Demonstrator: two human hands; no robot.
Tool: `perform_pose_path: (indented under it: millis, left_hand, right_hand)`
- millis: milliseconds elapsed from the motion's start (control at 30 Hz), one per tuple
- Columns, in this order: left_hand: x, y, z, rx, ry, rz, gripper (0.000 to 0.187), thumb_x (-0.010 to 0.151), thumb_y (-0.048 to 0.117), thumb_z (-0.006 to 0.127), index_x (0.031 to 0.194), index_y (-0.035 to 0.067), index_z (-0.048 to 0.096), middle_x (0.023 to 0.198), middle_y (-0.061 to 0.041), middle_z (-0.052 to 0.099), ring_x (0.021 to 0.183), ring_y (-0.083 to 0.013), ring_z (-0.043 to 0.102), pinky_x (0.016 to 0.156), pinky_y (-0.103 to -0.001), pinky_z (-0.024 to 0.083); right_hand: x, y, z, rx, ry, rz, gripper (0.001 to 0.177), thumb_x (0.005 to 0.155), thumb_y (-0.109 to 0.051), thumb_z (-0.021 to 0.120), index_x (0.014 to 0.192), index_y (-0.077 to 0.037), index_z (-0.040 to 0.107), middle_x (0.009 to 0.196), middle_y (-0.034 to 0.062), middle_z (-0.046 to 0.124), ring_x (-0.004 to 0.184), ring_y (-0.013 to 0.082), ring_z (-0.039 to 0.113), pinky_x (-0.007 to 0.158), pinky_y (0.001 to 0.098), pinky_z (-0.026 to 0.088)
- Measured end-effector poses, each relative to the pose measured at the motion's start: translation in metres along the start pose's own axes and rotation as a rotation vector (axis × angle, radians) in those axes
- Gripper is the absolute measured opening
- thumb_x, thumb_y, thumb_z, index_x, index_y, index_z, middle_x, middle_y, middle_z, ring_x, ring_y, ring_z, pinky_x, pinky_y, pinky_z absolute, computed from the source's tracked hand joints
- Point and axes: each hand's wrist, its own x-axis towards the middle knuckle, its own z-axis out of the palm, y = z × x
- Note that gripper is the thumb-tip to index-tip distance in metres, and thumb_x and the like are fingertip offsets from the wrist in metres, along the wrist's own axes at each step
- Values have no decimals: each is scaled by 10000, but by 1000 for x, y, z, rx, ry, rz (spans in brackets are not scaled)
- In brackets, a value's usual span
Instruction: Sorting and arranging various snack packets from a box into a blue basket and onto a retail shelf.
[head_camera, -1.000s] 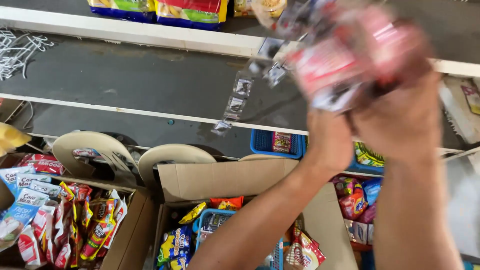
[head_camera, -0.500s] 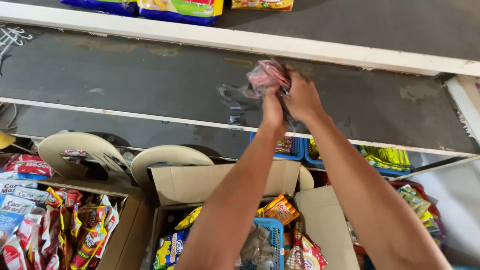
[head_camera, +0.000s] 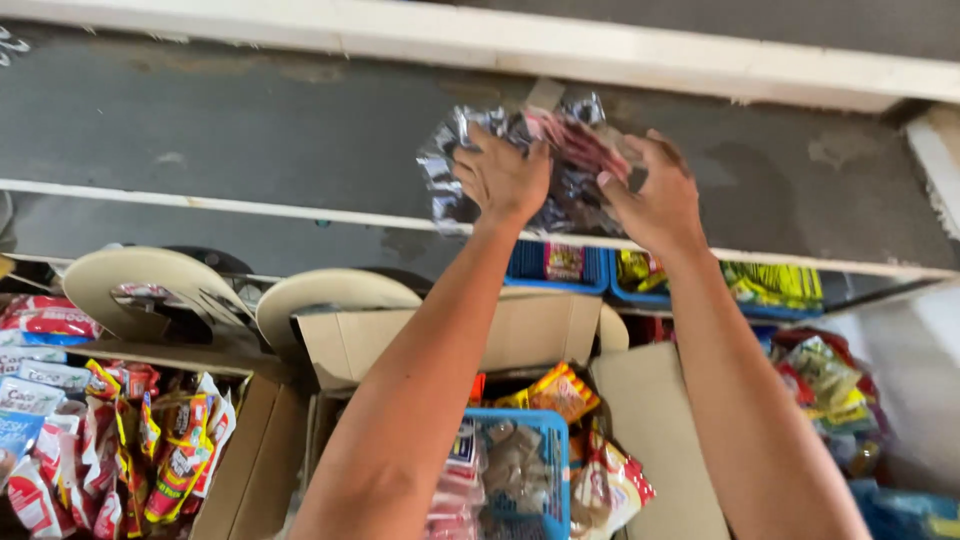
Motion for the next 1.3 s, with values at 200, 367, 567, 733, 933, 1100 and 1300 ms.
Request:
perform_pose_path:
  millis: [200, 367, 567, 733, 933, 1100, 1300]
  left_hand:
    - [-6, -33, 11, 260, 118, 255, 658, 864, 381, 778, 1298, -10, 476, 1374, -338, 306, 1278, -498, 324, 1042, -639, 319]
    - [-60, -23, -43, 236, 92, 254, 646, 828, 286, 750, 1387, 79, 501, 1304, -286, 341, 1187, -466, 360, 963, -622, 334]
    - [-214, -112, -45, -141, 102, 407, 420, 814, 53, 646, 1220, 16, 547, 1112, -207, 526, 1014, -376, 516, 882, -494, 414]
    - [-367, -213, -12, -340, -154, -248, 56, 913, 66, 605, 930, 21, 633, 912, -152, 657, 832, -269, 634, 763, -415, 511]
    - [-425, -316, 17, 240, -513, -5, 285, 807, -24, 576, 1091, -20, 585, 1100, -217, 621, 1076, -426, 571, 936, -522, 446]
    - [-433, -346, 25, 567, -789, -32, 394, 884, 50, 604, 1245, -87, 527, 1267, -293, 500, 1199, -468, 492, 993, -497, 453]
    - [-415, -395, 61, 866, -1001, -32, 354, 976, 207, 660, 1291, 48, 628, 1442, -307, 413, 1297, -516, 421, 1020, -556, 452]
  right_hand:
    - [-120, -74, 0, 190, 173, -25, 247, 872, -78, 770, 1089, -52, 655, 1126, 119, 675, 1058, 294, 650, 857, 402, 538]
    - [-191, -74, 32, 407, -387, 94, 337, 856, -183, 750, 1156, -73, 643, 1075, 110, 695, 957, 234, 700, 789, 382, 572]
    - [-290, 7, 114, 270, -1015, 37, 412, 795, -305, 778, 1148, -111, 693, 1196, 141, 700, 1099, 300, 680, 944, 412, 544]
    - [-386, 32, 188, 137, -954, -195, 361, 818, -307, 767, 1157, -186, 739, 1444, 134, 579, 1333, 378, 552, 1064, 443, 478]
    - [-380, -40, 147, -267, -1232, 117, 727, 932, -116, 628, 1573, -330, 360, 1716, 74, -101, 1531, 414, 185, 1068, 663, 382]
    - [-403, -24, 177, -253, -1121, -120, 856, 900, -9, 545, 1580, -477, 320, 1710, 77, -182, 1523, 550, 57, 1115, 587, 398]
    - [-376, -29, 170, -302, -1268, -181, 683, 997, -173, 558, 1553, -491, 323, 1686, 41, -184, 1520, 543, 4, 1154, 607, 339]
